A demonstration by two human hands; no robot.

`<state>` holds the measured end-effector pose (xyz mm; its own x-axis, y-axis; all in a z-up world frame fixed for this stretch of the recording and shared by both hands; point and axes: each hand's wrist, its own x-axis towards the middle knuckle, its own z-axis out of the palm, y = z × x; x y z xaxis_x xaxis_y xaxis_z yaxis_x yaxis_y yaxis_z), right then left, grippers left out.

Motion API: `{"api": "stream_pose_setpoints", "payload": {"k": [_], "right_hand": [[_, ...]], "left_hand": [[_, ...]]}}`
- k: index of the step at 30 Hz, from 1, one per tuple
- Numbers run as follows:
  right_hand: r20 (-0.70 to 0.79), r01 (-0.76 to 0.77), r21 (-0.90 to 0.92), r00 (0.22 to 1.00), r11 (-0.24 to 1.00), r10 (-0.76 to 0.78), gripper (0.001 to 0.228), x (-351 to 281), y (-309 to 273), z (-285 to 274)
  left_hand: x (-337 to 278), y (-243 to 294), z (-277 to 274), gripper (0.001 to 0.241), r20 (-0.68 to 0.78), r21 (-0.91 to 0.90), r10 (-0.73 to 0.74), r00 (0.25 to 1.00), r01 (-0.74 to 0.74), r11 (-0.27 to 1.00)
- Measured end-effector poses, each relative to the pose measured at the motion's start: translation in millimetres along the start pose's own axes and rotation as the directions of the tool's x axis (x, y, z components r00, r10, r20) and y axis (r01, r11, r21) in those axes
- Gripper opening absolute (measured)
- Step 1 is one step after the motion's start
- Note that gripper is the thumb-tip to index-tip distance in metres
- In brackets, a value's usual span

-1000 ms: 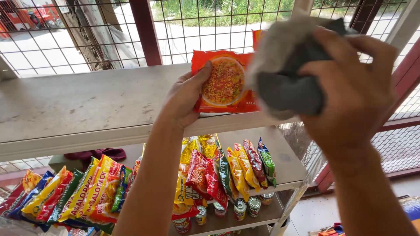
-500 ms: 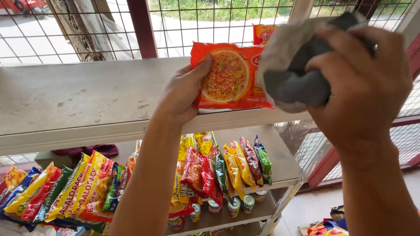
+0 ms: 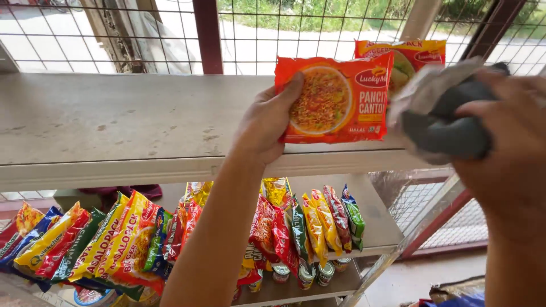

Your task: Wiping down packets of instant noodles with a cloth and organizing them on a shelf.

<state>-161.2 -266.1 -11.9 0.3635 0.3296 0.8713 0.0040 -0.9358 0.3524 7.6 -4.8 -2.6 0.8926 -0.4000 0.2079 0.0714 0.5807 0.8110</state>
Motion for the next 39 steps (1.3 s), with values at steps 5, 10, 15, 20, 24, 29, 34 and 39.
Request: {"api": "stream_pose_setpoints", "payload": {"k": [5,10,15,20,24,29,34,39], "right_hand": [[-0.163,0.055,0.113,0.986,0.992,-0.036,0.023,38,-51,-10],[-0.109,0.242,0.121,0.967,0.963,-0.229,0.013,43,-77,5],[-0.048,-0.011,-0.3,0.999,0.954,-0.003,0.016,-8,-10,31],[-0.215,0.033,0.177,0.977,0.984,0.006,0.019,31,-53,2],[-0.11,0.112,0.283,0.99,0.953,-0.084,0.021,50,-92,4],[-0.005,-0.107,0.593,0.991,0.798,0.137,0.037,38,-72,38],[0.193,-0.289,0.843,0.949,0.454,0.248,0.046,29,-50,65],[0.417,-0.507,0.857,0.788,0.094,0.452,0.041,18,-31,90]], "left_hand": [[-3,2,2,0.049,-0.03,0.03,-0.021,0.999,0.022,0.999],[-1,-1,-1,0.042,-0.022,0.09,0.035,0.999,-0.033,0.995],[3,-5,-4,0.044,-0.001,0.022,0.005,1.0,-0.005,1.0],[3,-4,0,0.045,-0.045,0.045,-0.01,0.999,0.012,0.999],[-2,-1,2,0.046,-0.115,0.114,0.0,0.993,0.013,0.993],[3,-10,-9,0.055,0.256,0.134,0.098,0.962,-0.136,0.982],[-6,-12,-5,0.057,0.395,0.267,0.105,0.913,-0.224,0.937],[8,-32,-10,0.049,0.341,0.35,0.29,0.894,-0.407,0.844]]}}
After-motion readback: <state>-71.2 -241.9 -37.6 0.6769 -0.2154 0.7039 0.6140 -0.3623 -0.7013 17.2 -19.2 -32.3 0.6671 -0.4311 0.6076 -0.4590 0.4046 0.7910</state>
